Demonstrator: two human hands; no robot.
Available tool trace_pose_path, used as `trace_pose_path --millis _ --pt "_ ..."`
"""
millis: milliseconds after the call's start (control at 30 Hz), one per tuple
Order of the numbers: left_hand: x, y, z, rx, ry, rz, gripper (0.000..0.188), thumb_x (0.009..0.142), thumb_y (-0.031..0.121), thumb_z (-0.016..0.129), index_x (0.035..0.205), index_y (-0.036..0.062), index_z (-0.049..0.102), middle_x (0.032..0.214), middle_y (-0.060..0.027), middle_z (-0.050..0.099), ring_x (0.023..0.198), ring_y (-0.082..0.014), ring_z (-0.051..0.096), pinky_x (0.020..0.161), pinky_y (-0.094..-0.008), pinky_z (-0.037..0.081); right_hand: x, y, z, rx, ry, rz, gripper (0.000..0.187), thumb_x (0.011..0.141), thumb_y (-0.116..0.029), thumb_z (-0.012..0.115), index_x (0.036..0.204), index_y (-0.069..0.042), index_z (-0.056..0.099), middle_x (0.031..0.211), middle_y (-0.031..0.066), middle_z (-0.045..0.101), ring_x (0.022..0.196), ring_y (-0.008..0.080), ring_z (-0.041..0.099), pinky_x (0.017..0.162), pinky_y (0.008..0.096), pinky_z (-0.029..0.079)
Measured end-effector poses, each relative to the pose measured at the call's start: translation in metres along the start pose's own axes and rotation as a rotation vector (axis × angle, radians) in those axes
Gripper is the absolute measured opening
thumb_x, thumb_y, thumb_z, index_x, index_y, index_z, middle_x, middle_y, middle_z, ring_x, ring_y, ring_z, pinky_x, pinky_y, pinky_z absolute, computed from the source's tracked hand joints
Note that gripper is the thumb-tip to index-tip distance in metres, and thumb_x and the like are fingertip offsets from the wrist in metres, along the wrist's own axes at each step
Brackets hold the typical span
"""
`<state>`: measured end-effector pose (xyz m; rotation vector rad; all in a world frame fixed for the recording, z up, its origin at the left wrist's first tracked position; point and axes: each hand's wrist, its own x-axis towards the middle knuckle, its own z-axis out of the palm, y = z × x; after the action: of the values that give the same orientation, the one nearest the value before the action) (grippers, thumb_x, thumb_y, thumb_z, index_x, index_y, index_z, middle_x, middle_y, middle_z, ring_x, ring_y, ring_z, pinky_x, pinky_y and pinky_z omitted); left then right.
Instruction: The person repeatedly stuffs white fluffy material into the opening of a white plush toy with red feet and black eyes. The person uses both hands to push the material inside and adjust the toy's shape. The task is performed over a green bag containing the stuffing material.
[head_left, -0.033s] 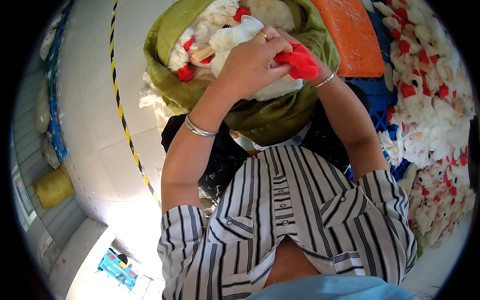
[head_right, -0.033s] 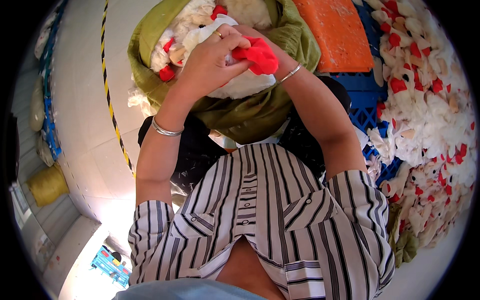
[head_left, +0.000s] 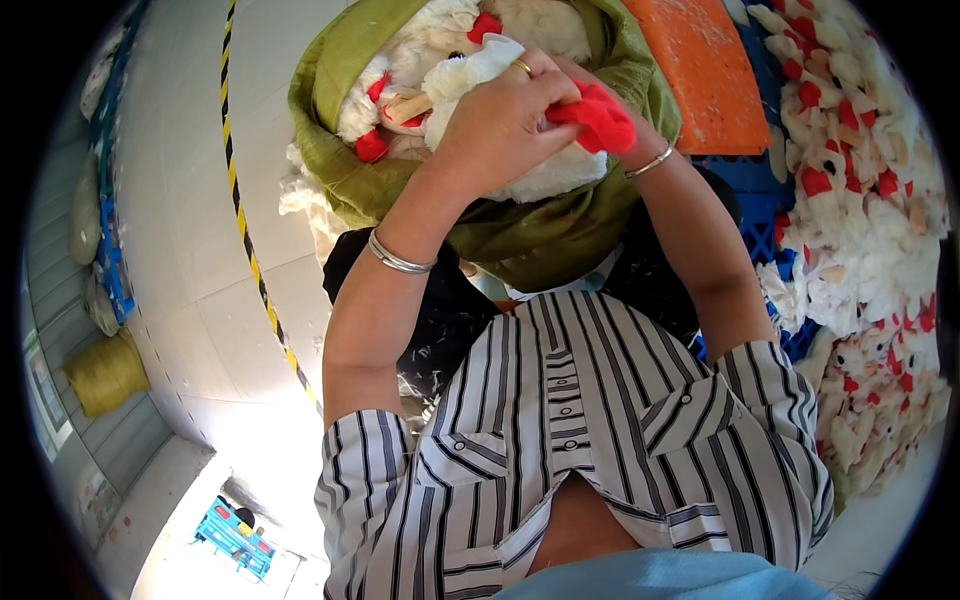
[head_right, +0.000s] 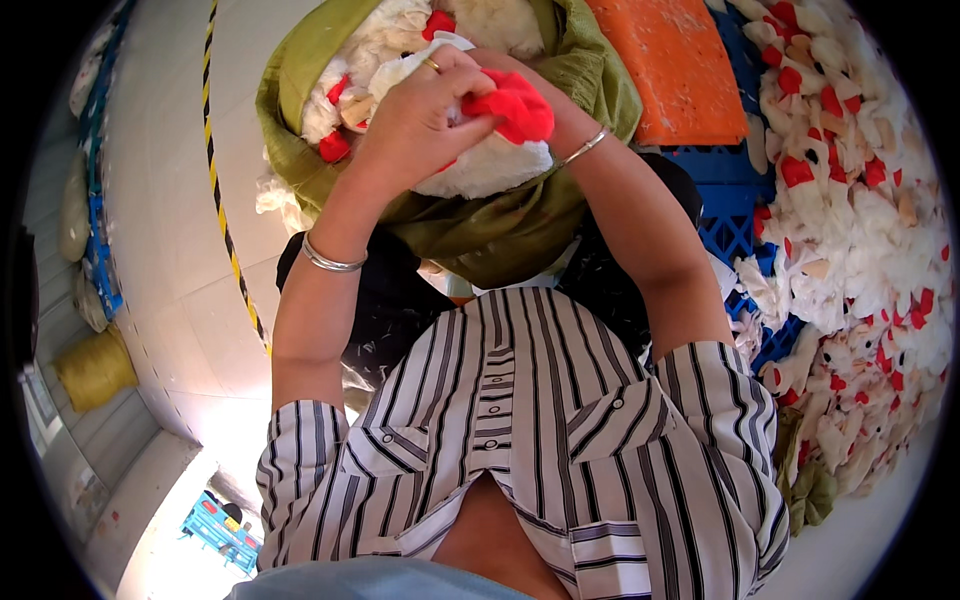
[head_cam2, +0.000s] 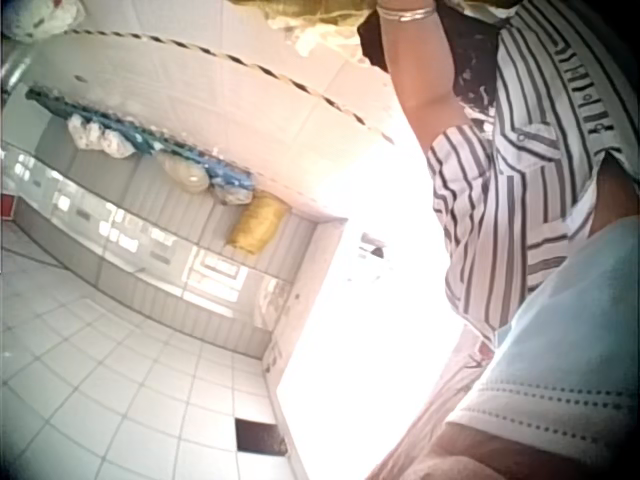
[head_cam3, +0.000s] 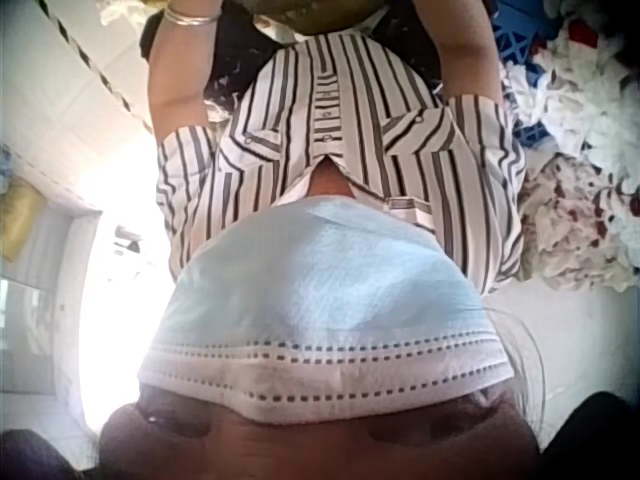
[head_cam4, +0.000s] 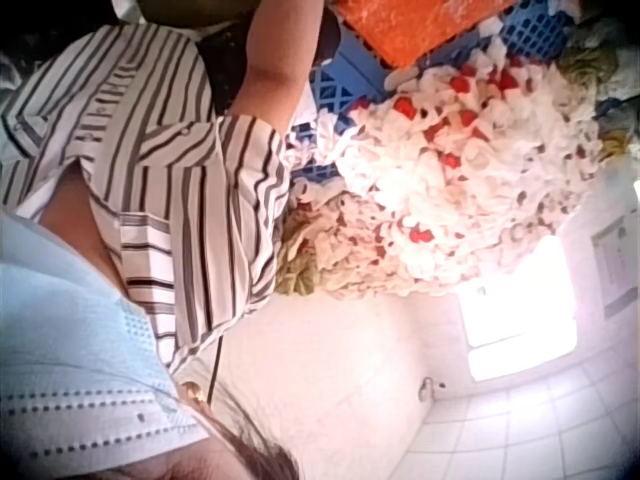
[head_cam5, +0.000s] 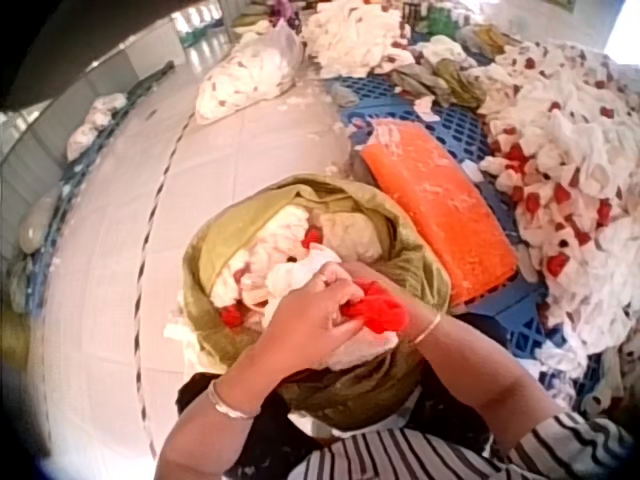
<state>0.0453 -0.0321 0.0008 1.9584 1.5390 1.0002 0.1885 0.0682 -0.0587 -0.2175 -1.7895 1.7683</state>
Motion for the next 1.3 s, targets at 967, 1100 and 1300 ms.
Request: trace_pose_path --millis 967,1100,1300 --pt "0.011 -0.016 -0.036 -0.415 0.156 -0.302 0.022 0.089 0.008 0.07 0.111 0.0015 0.069 0.089 0.0014 0.066 0.073 -0.0032 0.058 0.065 -0.0187 0.047 0.027 -0.027 -0.002 -0.11 0.242 0.116 0.018 0.093 -0.007 0.066 0.111 -0.004 0.063 0.091 -0.0022 0.064 0.074 0.0037 0.061 0.06 0.0208 0.051" --pt "0.014 -0.014 -0.046 -0.175 0.198 -0.298 0.014 0.089 0.009 0.071 0.101 0.0012 0.069 0.082 0.0034 0.064 0.07 -0.0012 0.054 0.061 -0.0167 0.044 0.027 -0.021 -0.01 -0.243 0.203 0.08 0.017 0.092 -0.012 0.07 0.103 -0.003 0.06 0.086 -0.0022 0.061 0.073 0.004 0.059 0.061 0.0206 0.051" --pt "0.006 -0.039 -0.066 -0.408 0.248 -0.357 0.014 0.089 0.011 0.07 0.099 0.002 0.068 0.082 0.0053 0.061 0.072 -0.0009 0.053 0.063 -0.0173 0.044 0.031 -0.037 -0.038 -0.621 0.08 0.076 0.024 0.091 -0.02 0.072 0.105 -0.003 0.061 0.085 -0.0013 0.061 0.082 0.0052 0.06 0.071 0.0226 0.05"
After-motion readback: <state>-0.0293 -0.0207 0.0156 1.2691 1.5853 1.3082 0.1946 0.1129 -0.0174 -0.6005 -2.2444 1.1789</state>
